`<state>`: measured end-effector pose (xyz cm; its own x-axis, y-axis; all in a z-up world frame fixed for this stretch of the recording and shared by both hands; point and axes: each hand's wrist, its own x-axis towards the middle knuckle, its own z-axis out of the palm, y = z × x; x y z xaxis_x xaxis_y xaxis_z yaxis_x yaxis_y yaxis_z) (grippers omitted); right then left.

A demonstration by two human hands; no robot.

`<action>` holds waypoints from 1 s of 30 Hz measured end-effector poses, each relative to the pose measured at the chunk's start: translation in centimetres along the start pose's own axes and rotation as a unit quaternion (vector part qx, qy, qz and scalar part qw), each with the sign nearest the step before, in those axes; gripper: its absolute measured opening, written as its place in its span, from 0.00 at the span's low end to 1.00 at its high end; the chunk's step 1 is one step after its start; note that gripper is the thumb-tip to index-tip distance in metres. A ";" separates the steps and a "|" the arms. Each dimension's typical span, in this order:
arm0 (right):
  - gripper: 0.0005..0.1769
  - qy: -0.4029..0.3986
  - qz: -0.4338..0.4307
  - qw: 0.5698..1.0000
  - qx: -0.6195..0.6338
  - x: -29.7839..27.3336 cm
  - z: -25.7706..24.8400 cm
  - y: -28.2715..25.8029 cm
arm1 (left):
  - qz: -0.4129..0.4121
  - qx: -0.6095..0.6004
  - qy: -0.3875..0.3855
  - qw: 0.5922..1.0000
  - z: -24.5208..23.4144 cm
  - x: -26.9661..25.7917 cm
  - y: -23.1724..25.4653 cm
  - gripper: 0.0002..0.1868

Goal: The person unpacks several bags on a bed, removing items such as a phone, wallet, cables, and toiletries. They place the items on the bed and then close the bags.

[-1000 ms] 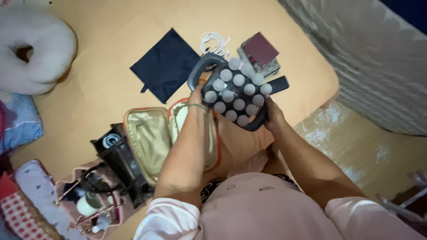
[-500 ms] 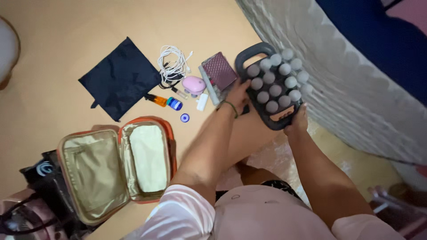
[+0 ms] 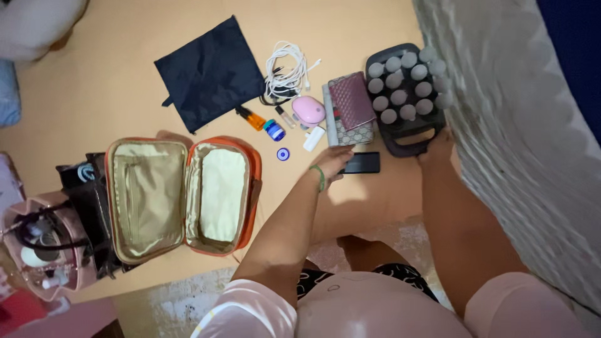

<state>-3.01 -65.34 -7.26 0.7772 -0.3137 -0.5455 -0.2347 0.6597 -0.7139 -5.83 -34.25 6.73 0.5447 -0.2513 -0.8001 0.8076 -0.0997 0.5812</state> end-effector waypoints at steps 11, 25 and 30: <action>0.30 0.275 0.019 0.917 -0.288 -6.1 0.5 5.4 | 0.097 0.254 0.231 0.934 -4.9 11.1 -10.6 0.25; 0.31 -0.010 0.113 0.915 -0.388 -4.3 7.6 10.8 | 0.100 0.219 0.129 0.962 -3.5 12.0 -9.5 0.19; 0.29 -0.007 -0.110 0.814 -0.570 -8.3 8.8 15.0 | 0.189 0.157 0.176 0.953 -6.6 11.6 -11.5 0.18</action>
<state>-7.87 -46.80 -9.60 0.8787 -0.3253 -0.3494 -0.4716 -0.4773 -0.7415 -7.36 -29.67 -10.22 0.8702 0.0061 -0.4926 0.4610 -0.3628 0.8099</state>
